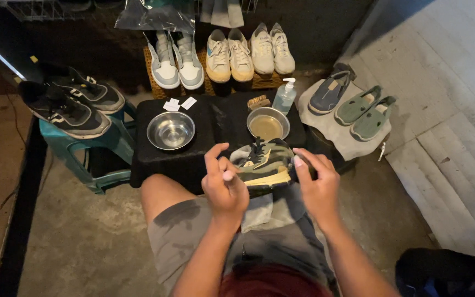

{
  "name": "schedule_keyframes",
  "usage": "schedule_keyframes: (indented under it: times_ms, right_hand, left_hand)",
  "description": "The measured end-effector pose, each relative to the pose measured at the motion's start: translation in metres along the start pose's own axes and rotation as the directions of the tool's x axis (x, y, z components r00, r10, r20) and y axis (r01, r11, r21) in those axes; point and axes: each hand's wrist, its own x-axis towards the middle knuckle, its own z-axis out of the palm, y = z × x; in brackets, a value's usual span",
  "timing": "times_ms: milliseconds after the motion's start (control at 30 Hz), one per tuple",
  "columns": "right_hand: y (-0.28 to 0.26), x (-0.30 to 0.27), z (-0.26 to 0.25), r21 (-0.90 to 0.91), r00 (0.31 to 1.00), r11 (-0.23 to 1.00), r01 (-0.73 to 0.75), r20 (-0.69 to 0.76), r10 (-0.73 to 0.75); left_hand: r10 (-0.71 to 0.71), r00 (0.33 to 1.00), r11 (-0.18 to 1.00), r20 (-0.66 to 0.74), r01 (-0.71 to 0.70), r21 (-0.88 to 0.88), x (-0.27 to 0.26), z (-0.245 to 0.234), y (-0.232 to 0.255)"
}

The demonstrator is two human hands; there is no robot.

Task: The person scrubs a single sneaker with a small block, repeatedly dipping it into a bowl of liquid and rubbing the upper and sole. The shoe is rotated to access different areas while the person remains seated.

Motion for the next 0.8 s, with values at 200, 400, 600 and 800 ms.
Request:
schedule_keyframes:
  times_ms: [200, 400, 600, 800]
  right_hand:
    - [-0.089, 0.007, 0.005, 0.026, 0.95, 0.949, 0.313, 0.007, -0.313]
    - [-0.039, 0.007, 0.005, 0.031, 0.969, 0.969, 0.244, 0.03, -0.245]
    - [0.006, 0.007, 0.004, -0.012, 0.996, 0.996, 0.088, -0.02, -0.088]
    - [-0.08, 0.014, 0.015, -0.033, 0.93, 0.929, 0.367, 0.02, -0.367]
  left_hand:
    - [-0.016, 1.0, 0.992, 0.026, 0.013, 0.122, -0.007, 0.006, 0.012]
    - [-0.014, 1.0, 0.996, -0.009, 0.015, 0.092, -0.004, 0.006, 0.004]
    - [0.013, 1.0, 0.997, -0.018, -0.012, 0.079, -0.003, 0.008, 0.0]
    - [0.021, 1.0, 0.994, -0.014, -0.02, 0.105, -0.004, 0.008, 0.009]
